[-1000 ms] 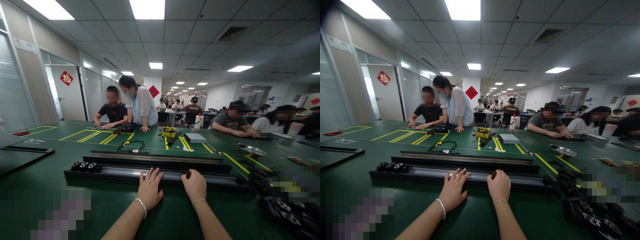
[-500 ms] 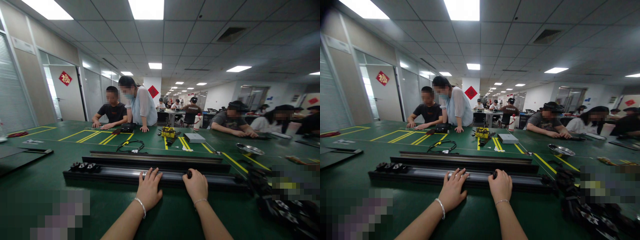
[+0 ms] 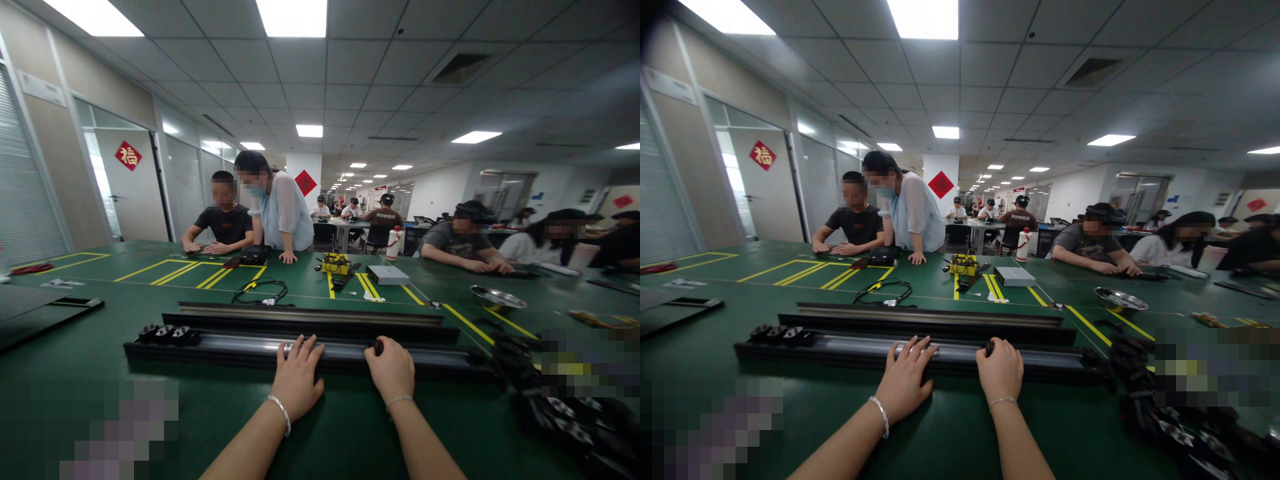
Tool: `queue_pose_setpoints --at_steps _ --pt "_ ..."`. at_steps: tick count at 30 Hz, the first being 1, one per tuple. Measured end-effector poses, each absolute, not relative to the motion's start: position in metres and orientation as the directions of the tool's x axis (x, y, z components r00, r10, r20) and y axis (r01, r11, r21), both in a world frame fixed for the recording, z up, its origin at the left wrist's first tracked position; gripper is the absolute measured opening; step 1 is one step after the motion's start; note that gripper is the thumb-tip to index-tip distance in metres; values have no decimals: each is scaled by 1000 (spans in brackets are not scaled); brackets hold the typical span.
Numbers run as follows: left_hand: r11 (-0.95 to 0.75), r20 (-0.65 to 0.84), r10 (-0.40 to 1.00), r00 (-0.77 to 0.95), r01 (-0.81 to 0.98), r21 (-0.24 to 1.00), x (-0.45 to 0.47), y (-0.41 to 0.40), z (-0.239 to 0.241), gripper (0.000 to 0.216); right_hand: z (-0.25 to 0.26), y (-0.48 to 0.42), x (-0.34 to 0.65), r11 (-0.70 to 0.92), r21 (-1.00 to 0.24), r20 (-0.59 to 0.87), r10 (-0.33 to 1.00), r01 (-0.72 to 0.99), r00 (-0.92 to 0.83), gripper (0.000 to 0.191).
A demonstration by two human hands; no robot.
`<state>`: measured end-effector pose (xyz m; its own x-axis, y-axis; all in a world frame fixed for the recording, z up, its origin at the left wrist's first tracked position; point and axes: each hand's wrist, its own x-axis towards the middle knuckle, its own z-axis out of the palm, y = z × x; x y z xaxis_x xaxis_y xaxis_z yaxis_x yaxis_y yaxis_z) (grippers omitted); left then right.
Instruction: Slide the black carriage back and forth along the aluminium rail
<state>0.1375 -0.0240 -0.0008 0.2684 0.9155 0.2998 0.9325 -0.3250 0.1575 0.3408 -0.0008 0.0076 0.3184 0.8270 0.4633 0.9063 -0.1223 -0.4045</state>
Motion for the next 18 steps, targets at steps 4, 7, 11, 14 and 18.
queue_pose_setpoints --at_steps 4,7,11,14,18 --pt "-327 301 913 275 935 136 138 -24 -1 58 6 1 341 -138 -395 455 829 908 324 30" --pt "-328 316 909 272 935 138 137 -24 -2 57 5 1 341 -141 -396 454 829 907 327 30" --pt "-342 334 902 274 926 163 136 -23 -4 57 6 0 341 -143 -400 453 828 905 330 30" --pt "-354 344 896 280 919 174 136 -22 -5 57 7 0 340 -144 -401 454 827 905 332 31" --pt "-354 337 898 283 920 170 136 -22 -5 58 6 0 341 -143 -403 458 824 904 334 31"
